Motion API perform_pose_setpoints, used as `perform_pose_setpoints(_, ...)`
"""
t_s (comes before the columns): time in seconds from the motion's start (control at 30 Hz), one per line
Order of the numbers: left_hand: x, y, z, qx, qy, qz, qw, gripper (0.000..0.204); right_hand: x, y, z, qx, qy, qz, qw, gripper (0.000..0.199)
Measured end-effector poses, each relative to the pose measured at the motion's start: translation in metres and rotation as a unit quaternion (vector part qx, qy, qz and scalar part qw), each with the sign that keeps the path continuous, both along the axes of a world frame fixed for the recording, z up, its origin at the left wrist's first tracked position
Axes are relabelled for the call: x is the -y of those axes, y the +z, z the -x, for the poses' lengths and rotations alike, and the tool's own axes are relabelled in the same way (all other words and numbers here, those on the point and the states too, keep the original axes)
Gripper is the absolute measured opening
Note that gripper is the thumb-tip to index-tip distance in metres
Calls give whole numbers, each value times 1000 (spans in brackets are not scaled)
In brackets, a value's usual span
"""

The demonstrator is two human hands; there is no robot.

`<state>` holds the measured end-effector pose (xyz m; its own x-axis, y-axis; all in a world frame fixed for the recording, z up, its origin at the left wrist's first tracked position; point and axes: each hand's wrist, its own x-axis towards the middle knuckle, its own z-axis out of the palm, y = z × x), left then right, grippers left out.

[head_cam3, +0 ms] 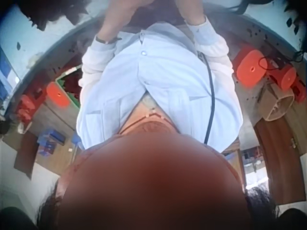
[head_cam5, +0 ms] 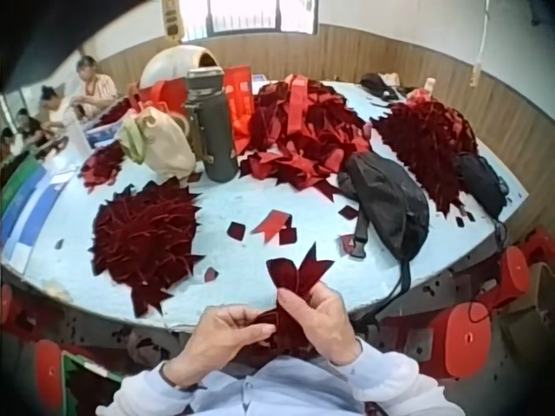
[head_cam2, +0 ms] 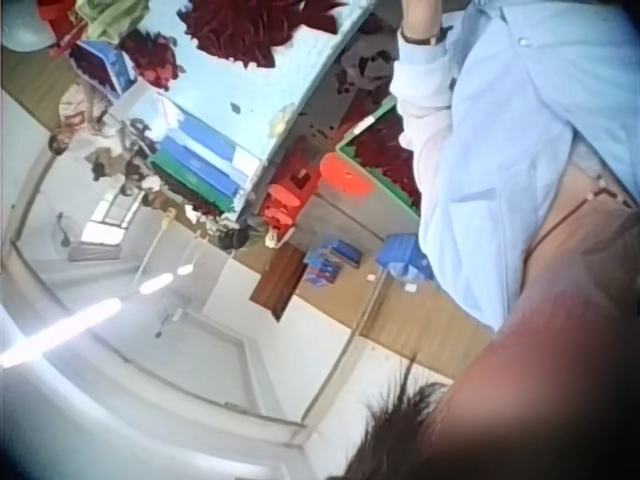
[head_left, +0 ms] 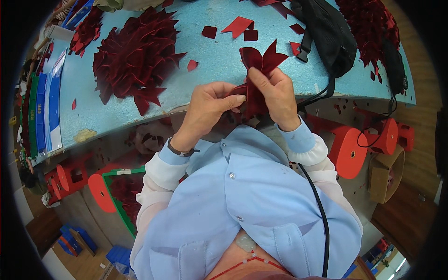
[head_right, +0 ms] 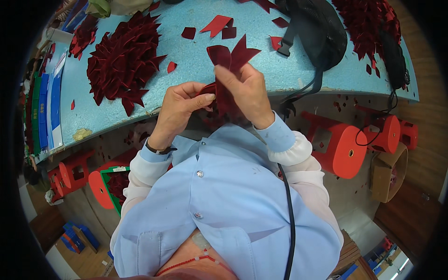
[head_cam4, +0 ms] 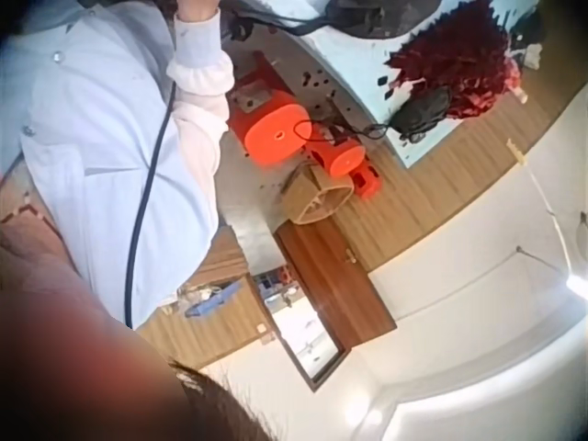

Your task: Folding and assembling small red fabric bows at a workbench.

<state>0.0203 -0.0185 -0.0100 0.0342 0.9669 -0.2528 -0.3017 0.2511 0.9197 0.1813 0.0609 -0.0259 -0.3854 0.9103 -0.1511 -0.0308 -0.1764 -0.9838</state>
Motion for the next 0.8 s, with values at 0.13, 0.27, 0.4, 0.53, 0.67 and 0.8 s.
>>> perform_pose_setpoints(0.13,-3,6,-3,-13,35,-7,999,15,6,21,7,-58,70,-57,994,22)
perform_pose_setpoints(0.27,0,0,4,-44,57,-20,997,16,4,15,4,-79,91,-46,992,21)
perform_pose_setpoints(0.4,0,1,12,-57,42,-18,997,15,4,12,3,-70,96,-13,993,21)
perform_pose_setpoints(0.53,-1,2,22,-103,-21,-49,993,16,10,13,6,-98,82,43,991,20)
perform_pose_setpoints(0.67,-3,4,25,-94,-38,-56,993,16,13,12,9,-109,64,60,990,19)
perform_pose_setpoints(0.8,-3,6,12,22,67,3,997,18,10,7,11,-45,30,37,998,18)
